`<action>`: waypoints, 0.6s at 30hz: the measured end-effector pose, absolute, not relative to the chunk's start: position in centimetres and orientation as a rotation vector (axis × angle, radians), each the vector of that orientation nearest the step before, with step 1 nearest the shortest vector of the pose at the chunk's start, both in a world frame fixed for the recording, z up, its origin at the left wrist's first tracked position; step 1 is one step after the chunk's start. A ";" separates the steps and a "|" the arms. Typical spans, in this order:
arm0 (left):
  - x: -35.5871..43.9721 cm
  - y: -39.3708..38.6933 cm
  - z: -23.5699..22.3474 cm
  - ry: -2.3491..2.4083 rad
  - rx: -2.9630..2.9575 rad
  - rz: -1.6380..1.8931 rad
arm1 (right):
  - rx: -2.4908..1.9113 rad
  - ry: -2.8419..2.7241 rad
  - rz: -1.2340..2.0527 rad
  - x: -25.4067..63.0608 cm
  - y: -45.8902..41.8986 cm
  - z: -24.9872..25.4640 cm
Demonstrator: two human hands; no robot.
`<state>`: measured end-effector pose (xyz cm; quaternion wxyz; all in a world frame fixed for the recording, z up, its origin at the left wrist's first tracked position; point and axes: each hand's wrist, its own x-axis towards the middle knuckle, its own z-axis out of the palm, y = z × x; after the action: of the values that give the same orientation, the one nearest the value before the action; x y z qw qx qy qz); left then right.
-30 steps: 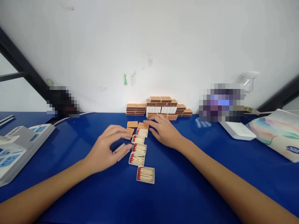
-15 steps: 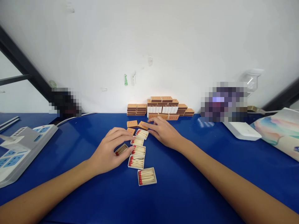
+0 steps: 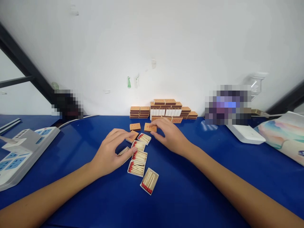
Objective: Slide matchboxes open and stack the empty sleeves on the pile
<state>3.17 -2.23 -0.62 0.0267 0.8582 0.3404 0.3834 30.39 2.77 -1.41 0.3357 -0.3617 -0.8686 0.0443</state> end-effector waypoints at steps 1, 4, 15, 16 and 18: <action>3.1 -2.2 -0.6 1.068 2.646 1.206 | -0.879 -2.308 0.105 29.9 1.7 -0.8; 3.2 -2.3 -0.6 0.987 2.676 1.236 | -0.787 -2.395 0.114 28.3 -1.4 0.5; 3.6 -2.7 -0.3 0.880 2.676 1.285 | -0.847 -2.295 0.283 27.8 -3.6 0.7; 3.6 -2.7 -0.4 0.886 2.665 1.282 | -0.858 -2.283 0.295 27.8 -3.7 0.7; 3.6 -2.6 -0.6 0.902 2.604 1.305 | -0.881 -2.234 0.320 27.7 -3.9 0.7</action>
<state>3.60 -2.62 -0.57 0.0462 0.8530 0.2955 0.4277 27.68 -3.85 0.69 0.3518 -0.3404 -0.8632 0.1237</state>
